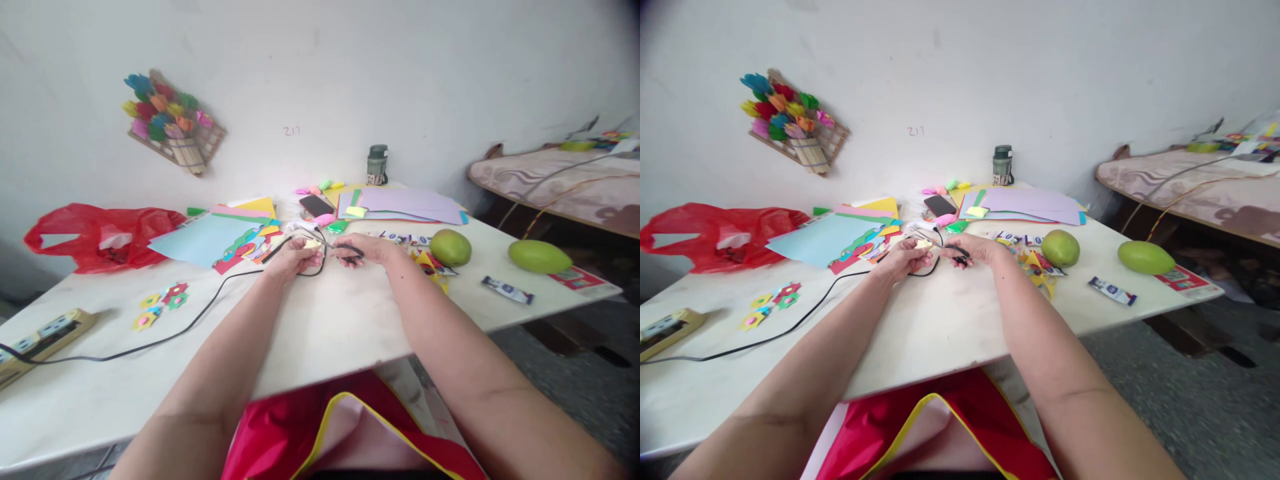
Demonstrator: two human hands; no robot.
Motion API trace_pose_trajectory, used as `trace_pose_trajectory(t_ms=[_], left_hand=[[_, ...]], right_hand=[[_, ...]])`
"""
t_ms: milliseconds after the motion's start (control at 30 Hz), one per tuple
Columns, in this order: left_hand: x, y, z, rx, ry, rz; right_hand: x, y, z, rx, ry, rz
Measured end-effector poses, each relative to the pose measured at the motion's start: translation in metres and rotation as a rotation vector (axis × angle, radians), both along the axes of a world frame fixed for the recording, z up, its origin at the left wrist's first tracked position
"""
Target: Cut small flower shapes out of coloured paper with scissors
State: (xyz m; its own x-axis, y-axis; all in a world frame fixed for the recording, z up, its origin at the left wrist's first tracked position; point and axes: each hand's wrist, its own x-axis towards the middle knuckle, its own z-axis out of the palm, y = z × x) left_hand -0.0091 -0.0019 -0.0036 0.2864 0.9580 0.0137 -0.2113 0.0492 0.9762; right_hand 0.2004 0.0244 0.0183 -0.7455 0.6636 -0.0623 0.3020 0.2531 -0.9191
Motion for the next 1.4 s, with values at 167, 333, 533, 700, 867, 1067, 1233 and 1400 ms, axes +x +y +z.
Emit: trace_pose_trajectory(t_ms=[167,333,533,700,867,1067,1233,1400], left_hand=[[0.0,0.0,0.0,0.0,0.008,0.032],[0.0,-0.002,0.002,0.01,0.002,0.048],[-0.003,0.001,0.0,-0.019,0.004,0.035],[-0.005,0.004,-0.002,-0.03,0.006,0.027],[-0.005,0.005,-0.003,-0.019,-0.018,0.001],[-0.006,0.006,-0.005,-0.026,-0.03,-0.01],[-0.005,0.004,-0.002,-0.029,-0.001,-0.002],[-0.005,0.002,-0.002,0.004,-0.038,0.028]], right_hand=[[0.0,0.003,-0.003,-0.015,-0.005,-0.003],[-0.001,-0.001,0.002,-0.002,-0.028,-0.005],[-0.002,-0.002,0.003,-0.015,-0.011,0.004],[-0.001,0.002,0.0,0.029,-0.028,0.011],[0.0,0.004,-0.002,0.049,-0.035,0.016],[-0.002,-0.001,0.003,0.045,-0.074,-0.029],[-0.004,-0.003,0.006,0.029,-0.091,-0.037],[-0.006,-0.005,0.008,0.029,-0.103,-0.055]])
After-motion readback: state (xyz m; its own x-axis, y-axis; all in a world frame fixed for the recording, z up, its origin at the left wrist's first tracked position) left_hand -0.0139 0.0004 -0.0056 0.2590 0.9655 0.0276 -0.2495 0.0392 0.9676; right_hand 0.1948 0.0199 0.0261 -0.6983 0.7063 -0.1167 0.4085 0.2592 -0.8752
